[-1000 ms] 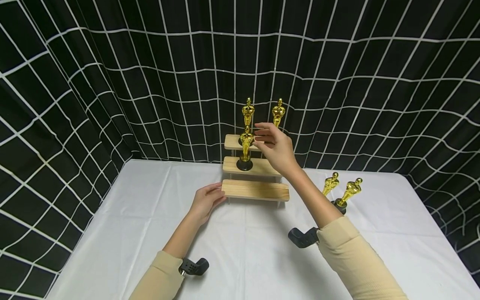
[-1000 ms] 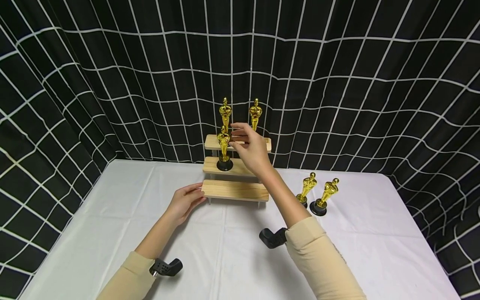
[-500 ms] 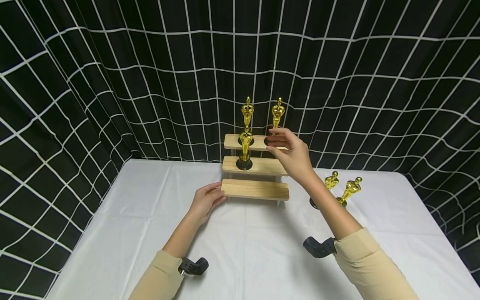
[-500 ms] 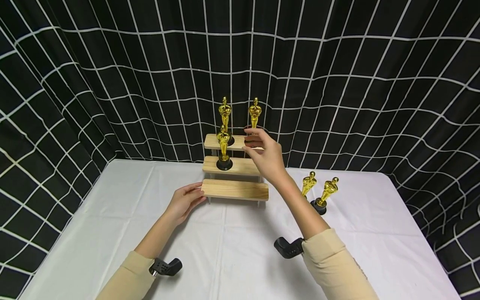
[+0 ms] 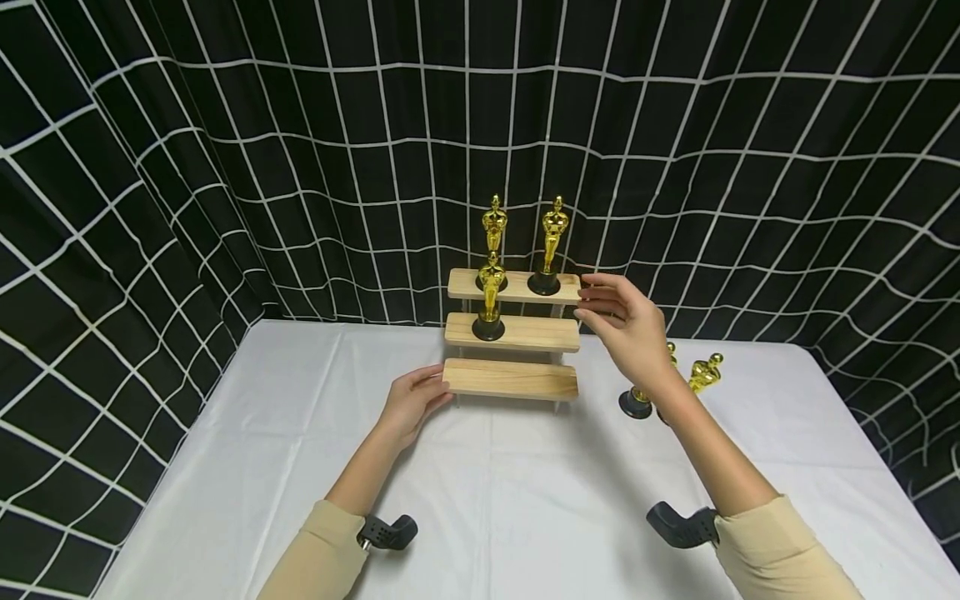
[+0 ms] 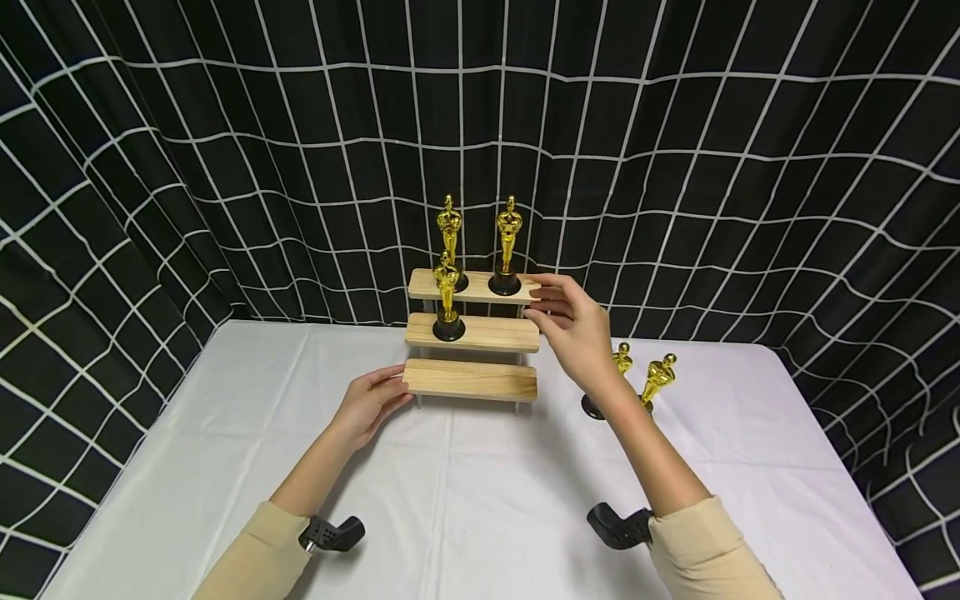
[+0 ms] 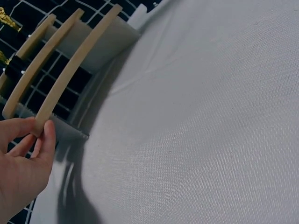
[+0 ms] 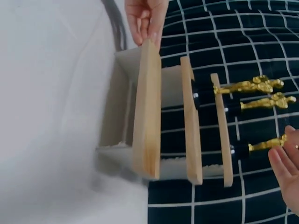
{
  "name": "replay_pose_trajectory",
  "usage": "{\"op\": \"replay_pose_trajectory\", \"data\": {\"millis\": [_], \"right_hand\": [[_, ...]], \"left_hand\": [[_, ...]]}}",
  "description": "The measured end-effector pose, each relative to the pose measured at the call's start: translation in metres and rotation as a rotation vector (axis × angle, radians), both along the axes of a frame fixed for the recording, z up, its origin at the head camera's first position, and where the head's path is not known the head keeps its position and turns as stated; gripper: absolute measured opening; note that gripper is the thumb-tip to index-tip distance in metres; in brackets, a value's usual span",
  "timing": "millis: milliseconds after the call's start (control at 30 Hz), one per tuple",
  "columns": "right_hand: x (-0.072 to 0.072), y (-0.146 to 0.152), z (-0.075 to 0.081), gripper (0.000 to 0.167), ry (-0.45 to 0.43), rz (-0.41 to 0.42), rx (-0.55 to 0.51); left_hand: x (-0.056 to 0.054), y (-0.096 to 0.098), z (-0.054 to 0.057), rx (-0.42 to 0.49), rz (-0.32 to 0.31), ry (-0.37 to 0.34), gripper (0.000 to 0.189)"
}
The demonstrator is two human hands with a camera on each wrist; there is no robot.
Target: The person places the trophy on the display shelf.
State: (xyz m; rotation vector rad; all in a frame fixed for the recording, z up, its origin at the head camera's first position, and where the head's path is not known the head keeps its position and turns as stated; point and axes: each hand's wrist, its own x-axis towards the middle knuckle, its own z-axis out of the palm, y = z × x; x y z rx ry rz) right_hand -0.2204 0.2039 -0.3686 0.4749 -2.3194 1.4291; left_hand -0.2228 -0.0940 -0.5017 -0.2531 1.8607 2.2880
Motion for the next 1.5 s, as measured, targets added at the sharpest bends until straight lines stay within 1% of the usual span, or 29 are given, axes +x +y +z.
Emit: {"op": "replay_pose_trajectory", "data": {"millis": [267,467,800,1067,1300,1500], "right_hand": [[0.013,0.022,-0.008,0.043,0.046,-0.063,0.025],[0.019,0.039,-0.013,0.044,0.063,-0.091,0.008],[0.026,0.062,-0.023,0.045,0.047,-0.177,0.013],[0.033,0.075,-0.031,0.045,0.029,-0.243,0.054],[0.036,0.080,-0.042,0.043,0.012,-0.260,0.037],[0.038,0.083,-0.050,0.044,-0.003,-0.293,0.062]], "left_hand": [[0.000,0.000,-0.002,0.022,-0.002,0.007,0.043],[0.002,0.000,-0.001,0.016,-0.001,0.013,0.043],[0.002,0.000,0.001,0.012,-0.002,0.016,0.043],[0.003,0.001,0.002,0.010,-0.002,0.013,0.043],[0.003,0.001,0.003,0.011,0.003,0.007,0.042],[0.003,0.001,0.003,0.013,0.004,0.004,0.042]]}}
